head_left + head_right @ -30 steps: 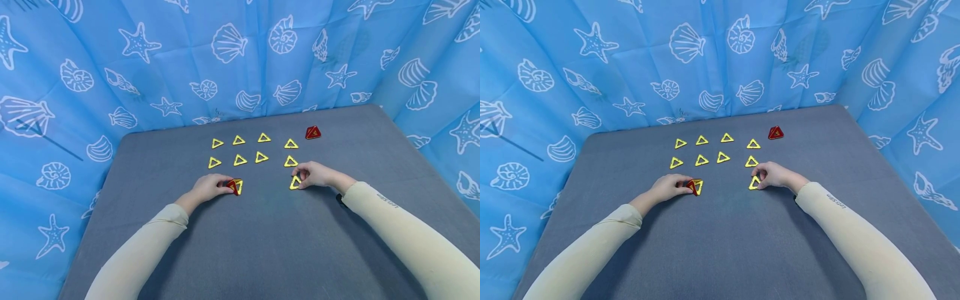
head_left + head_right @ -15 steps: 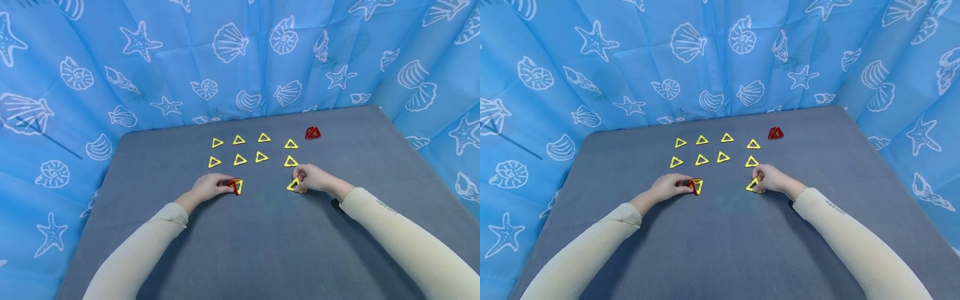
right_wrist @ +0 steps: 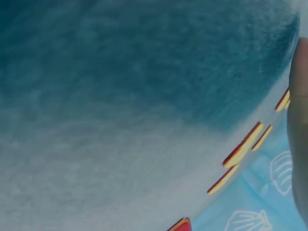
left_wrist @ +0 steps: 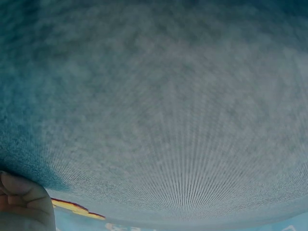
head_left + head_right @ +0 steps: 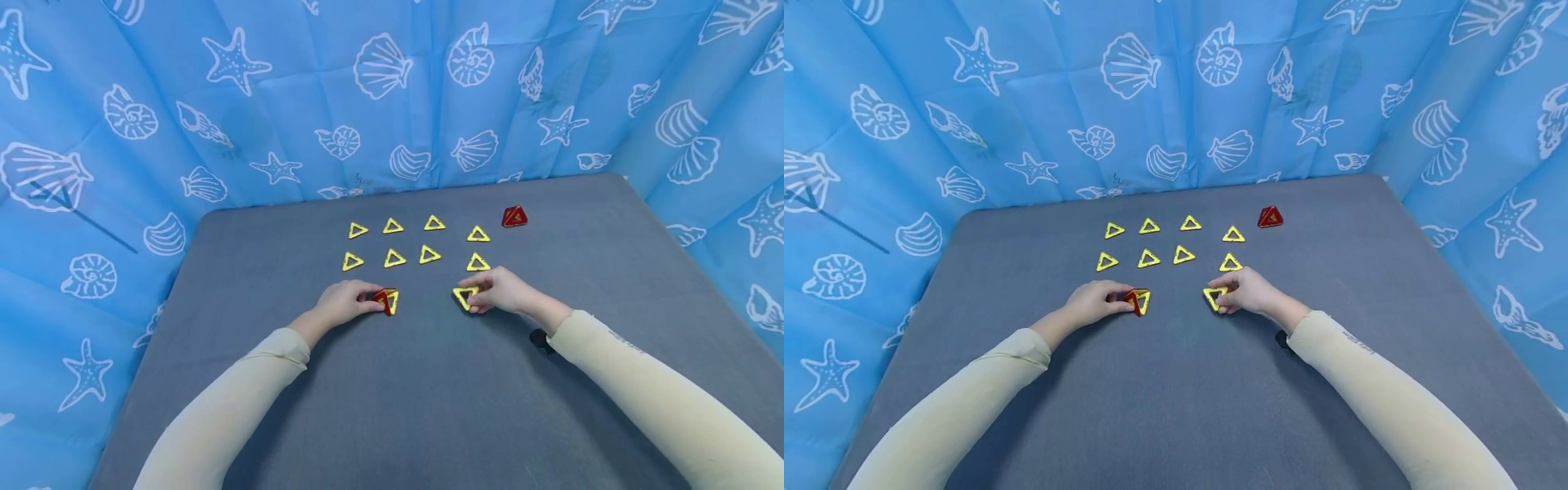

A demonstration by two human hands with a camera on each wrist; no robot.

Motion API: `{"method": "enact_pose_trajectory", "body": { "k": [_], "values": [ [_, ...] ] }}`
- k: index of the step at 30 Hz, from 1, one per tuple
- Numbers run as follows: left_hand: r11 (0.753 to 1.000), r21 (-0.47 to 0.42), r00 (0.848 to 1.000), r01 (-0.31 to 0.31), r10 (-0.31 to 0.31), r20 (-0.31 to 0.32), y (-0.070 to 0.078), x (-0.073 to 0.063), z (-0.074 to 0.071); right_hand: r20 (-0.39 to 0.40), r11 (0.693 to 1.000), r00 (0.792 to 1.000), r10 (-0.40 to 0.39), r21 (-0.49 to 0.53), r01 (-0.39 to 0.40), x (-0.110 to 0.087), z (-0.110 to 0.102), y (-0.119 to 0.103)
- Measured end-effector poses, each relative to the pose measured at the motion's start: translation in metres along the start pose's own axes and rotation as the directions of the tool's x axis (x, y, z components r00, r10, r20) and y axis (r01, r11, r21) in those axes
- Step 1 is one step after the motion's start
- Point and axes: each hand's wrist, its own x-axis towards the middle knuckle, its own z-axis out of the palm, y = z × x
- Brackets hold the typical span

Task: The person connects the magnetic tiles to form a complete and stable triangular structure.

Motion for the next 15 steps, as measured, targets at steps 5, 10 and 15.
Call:
{"method": "enact_pose_trajectory", "body": {
  "k": [5,10,15],
  "values": [
    [1.000,0.005,1.000,0.006,-0.006,0.007,0.001,0.000,-0.001,0.010,1.000,1.000,-0.019,0.008,0.019,0.004,0.006,-0.006],
    [1.000,0.003,1.000,0.006,-0.006,0.003,0.002,0.000,-0.001,-0.015,1.000,1.000,-0.017,0.015,0.017,0.009,0.016,-0.010],
    [1.000,0.006,1.000,0.012,-0.012,-0.002,0.002,0.000,-0.001,-0.052,0.999,0.999,0.000,0.052,0.002,0.014,0.029,-0.015]
  ]
}}
